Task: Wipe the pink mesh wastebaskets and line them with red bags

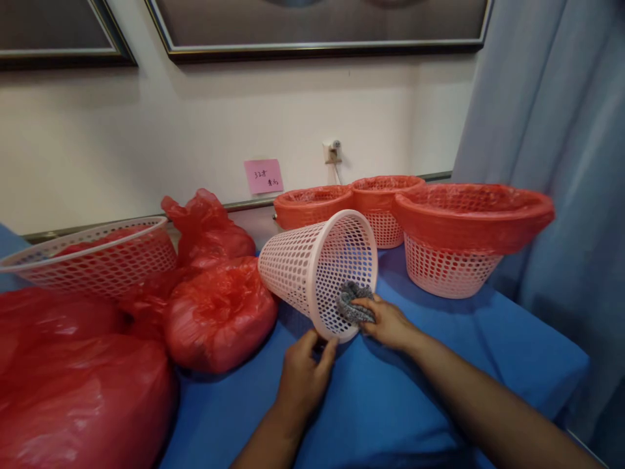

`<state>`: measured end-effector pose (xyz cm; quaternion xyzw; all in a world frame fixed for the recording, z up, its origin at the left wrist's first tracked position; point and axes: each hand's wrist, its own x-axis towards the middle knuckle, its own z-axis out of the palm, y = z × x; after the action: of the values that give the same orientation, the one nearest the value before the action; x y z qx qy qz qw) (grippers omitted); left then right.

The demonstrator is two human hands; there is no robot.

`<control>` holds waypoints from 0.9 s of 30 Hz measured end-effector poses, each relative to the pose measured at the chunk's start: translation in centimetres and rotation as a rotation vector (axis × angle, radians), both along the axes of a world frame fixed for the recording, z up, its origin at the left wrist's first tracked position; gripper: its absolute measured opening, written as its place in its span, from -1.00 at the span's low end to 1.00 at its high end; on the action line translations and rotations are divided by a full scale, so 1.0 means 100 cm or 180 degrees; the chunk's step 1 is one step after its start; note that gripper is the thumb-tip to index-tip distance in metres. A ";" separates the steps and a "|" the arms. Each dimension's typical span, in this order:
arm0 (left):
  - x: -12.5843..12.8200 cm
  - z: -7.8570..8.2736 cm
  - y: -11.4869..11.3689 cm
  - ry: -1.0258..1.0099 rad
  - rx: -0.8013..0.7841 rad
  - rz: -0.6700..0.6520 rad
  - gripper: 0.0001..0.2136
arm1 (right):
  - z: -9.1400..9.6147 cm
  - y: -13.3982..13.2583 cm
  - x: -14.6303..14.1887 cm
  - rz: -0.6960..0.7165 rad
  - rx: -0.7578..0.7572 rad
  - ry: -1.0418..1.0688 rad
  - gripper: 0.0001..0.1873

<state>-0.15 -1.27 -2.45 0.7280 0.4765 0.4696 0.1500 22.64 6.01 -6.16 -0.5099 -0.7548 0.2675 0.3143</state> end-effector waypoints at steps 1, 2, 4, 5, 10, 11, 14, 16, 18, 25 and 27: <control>0.001 -0.003 0.001 0.0142 -0.0172 -0.0111 -0.83 | -0.002 -0.001 -0.003 0.0269 -0.0093 0.0331 -0.37; 0.002 -0.005 0.001 0.0228 -0.0291 -0.0183 -0.82 | -0.003 -0.002 -0.005 0.0566 -0.0215 0.0675 -0.36; 0.003 -0.007 0.001 0.0230 -0.0333 -0.0219 -0.80 | -0.006 -0.003 -0.007 0.1114 -0.0462 0.1168 -0.30; 0.002 -0.006 0.001 0.0184 -0.0261 -0.0197 -0.80 | -0.006 -0.003 -0.007 0.1272 -0.0515 0.1234 -0.26; 0.000 0.006 -0.005 -0.0133 0.0330 0.0214 -0.72 | -0.002 0.003 0.008 0.0336 -0.0051 -0.0077 -0.29; 0.000 0.008 -0.006 -0.0189 0.0403 0.0291 -0.73 | 0.000 0.004 0.012 -0.0026 0.0005 -0.0313 -0.30; 0.000 0.009 -0.006 -0.0311 0.0502 0.0400 -0.75 | 0.004 0.004 0.015 -0.0643 0.0053 -0.0569 -0.30; 0.001 0.008 -0.005 -0.0343 0.0457 0.0366 -0.76 | 0.005 -0.001 0.010 -0.0416 0.0119 -0.0471 -0.32; 0.001 0.006 -0.003 -0.0321 0.0361 0.0275 -0.78 | 0.005 -0.009 0.000 0.0065 0.0234 -0.0264 -0.34; 0.000 0.001 -0.002 0.0058 0.0063 0.0113 -0.79 | -0.003 -0.014 -0.019 0.1050 -0.0226 0.1267 -0.31; -0.001 -0.001 -0.003 0.0005 0.0003 0.0083 -0.76 | -0.003 -0.010 -0.013 0.1105 -0.0199 0.1033 -0.32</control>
<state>-0.25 -1.55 -2.54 0.7221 0.4858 0.4712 0.1431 21.38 5.00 -6.51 -0.3323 -0.7621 0.4192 0.3648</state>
